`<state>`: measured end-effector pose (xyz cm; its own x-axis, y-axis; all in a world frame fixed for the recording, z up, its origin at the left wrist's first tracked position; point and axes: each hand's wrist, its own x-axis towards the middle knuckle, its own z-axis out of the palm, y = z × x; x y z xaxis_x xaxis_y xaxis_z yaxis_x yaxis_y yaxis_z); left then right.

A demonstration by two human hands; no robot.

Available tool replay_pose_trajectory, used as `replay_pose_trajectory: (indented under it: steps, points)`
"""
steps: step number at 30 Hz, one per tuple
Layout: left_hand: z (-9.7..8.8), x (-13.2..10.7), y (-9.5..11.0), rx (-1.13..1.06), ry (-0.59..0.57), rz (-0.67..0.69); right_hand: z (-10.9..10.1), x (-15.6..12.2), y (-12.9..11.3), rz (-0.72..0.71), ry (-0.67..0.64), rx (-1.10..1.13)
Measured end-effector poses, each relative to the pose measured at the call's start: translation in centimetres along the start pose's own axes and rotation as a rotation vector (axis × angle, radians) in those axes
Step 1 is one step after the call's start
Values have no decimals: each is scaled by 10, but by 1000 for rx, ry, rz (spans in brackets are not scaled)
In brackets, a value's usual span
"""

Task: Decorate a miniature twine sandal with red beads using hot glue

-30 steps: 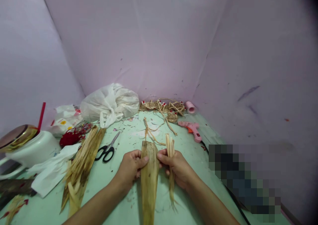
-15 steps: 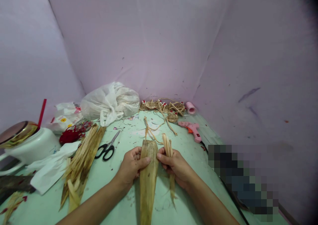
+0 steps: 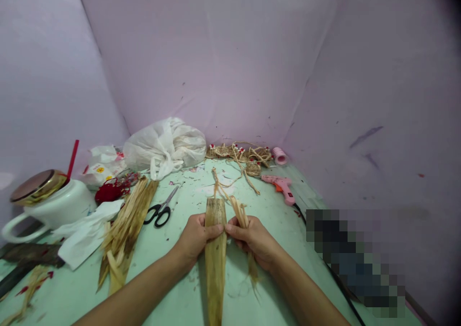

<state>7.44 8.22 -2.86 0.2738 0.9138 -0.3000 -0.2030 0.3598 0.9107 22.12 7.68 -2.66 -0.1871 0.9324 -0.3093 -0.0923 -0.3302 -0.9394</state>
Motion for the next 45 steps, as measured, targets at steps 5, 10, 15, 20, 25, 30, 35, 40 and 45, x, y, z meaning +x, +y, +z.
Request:
replay_pose_trajectory:
  steps: [5, 10, 15, 20, 25, 30, 35, 40, 45]
  points:
    - [-1, 0, 1, 4, -71, 0, 4, -2, -2, -31, -14, 27]
    - [-2, 1, -1, 22, -98, 31, 7, -4, -2, -60, 4, 46]
    - [0, 0, 0, 8, -89, 13, 5, -5, -3, -13, -39, 43]
    - [1, -3, 3, -10, -62, -10, 2, -4, -3, 16, -14, 66]
    - [1, -3, 3, -45, -51, 9, -1, -2, -1, 16, -13, 92]
    - [-4, -2, 2, -88, 18, 43, 0, 0, 1, -16, 41, 120]
    - [-8, 0, 8, -152, 103, 89, 1, 2, 2, -80, 215, 65]
    - [4, -8, 23, 142, 262, 265, 10, -10, -7, -284, 332, -65]
    - [23, -29, 28, 543, 106, 420, 24, -20, -5, -339, 26, 161]
